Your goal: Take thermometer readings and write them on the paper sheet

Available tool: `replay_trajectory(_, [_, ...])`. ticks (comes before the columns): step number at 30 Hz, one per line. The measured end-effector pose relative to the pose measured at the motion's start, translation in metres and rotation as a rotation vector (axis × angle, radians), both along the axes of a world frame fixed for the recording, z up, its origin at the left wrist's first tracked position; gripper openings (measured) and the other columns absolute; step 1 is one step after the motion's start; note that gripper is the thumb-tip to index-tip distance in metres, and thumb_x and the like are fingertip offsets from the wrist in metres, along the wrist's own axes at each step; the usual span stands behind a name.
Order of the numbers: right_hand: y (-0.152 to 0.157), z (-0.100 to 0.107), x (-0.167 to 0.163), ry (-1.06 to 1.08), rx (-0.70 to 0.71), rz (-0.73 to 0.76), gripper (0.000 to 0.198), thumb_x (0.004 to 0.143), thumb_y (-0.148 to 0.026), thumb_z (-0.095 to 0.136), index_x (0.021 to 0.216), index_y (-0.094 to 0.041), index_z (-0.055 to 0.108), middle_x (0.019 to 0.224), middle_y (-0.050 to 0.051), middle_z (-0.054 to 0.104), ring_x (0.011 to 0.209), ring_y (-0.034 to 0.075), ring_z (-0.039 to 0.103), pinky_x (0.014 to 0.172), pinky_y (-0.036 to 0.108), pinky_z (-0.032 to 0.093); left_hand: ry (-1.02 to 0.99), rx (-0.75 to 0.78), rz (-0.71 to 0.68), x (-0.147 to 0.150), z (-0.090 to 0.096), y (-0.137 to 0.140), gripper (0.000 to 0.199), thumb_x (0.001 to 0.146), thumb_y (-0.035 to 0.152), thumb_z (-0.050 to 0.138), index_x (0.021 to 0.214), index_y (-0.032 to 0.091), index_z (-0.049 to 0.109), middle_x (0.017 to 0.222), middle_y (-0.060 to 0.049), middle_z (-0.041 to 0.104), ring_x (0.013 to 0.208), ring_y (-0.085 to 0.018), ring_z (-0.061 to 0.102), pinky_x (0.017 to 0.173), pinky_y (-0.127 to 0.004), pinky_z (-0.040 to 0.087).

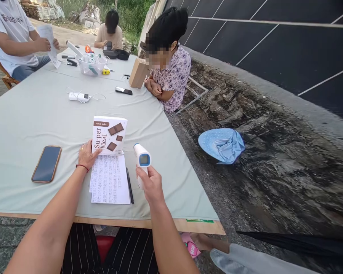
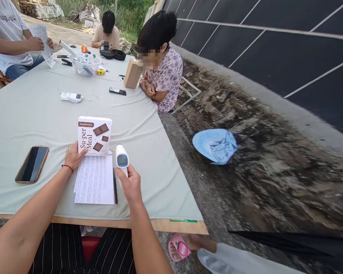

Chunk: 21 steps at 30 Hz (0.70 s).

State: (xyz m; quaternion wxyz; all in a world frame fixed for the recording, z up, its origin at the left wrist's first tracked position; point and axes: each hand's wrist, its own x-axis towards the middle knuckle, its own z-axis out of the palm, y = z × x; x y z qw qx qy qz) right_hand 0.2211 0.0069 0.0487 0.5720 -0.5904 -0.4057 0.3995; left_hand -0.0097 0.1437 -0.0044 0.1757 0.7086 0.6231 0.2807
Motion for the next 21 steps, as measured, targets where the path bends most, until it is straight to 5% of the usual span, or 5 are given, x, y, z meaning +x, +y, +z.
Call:
replay_trajectory(6, [-0.008,-0.048,0.045,-0.500,-0.222,-0.265,0.059,0.065,-0.056,0.066,0.111,-0.019,0.067,0.098,0.009,0.068,0.086,0.025,0.058,0.075,0.036,0.045,0.020,-0.002,0.001,0.001,0.002,0.000,0.065,0.084,0.061,0.059,0.134,0.019,0.051,0.119,-0.013,0.068,0.115,-0.036,0.057,0.100,-0.050,0.043])
replay_trajectory(13, [-0.013,-0.086,0.083,-0.911,-0.412,-0.239,0.056,0.077,-0.048,0.060,0.125,-0.018,0.063,0.111,0.014,0.067,0.105,0.031,0.059,0.082,0.039,0.045,0.030,-0.032,-0.026,0.002,0.006,-0.003,0.061,0.083,0.058,0.062,0.131,0.022,0.052,0.127,-0.012,0.064,0.125,-0.035,0.053,0.106,-0.049,0.041])
replay_trajectory(18, [-0.015,-0.088,0.076,-1.040,-0.194,-0.350,0.047,0.083,-0.047,0.058,0.115,-0.014,0.068,0.115,0.019,0.064,0.108,0.034,0.056,0.089,0.046,0.044,0.045,-0.061,-0.046,0.003,0.009,-0.005,0.060,0.082,0.054,0.063,0.132,0.022,0.050,0.132,-0.012,0.062,0.130,-0.034,0.050,0.108,-0.049,0.039])
replay_trajectory(21, [-0.017,-0.085,0.054,-0.940,-0.047,-0.232,0.043,0.088,-0.047,0.053,0.113,-0.015,0.067,0.100,0.014,0.068,0.093,0.027,0.061,0.084,0.040,0.047,0.041,-0.053,-0.050,0.003,0.010,-0.006,0.062,0.081,0.052,0.065,0.134,0.023,0.049,0.131,-0.011,0.063,0.130,-0.034,0.051,0.108,-0.050,0.040])
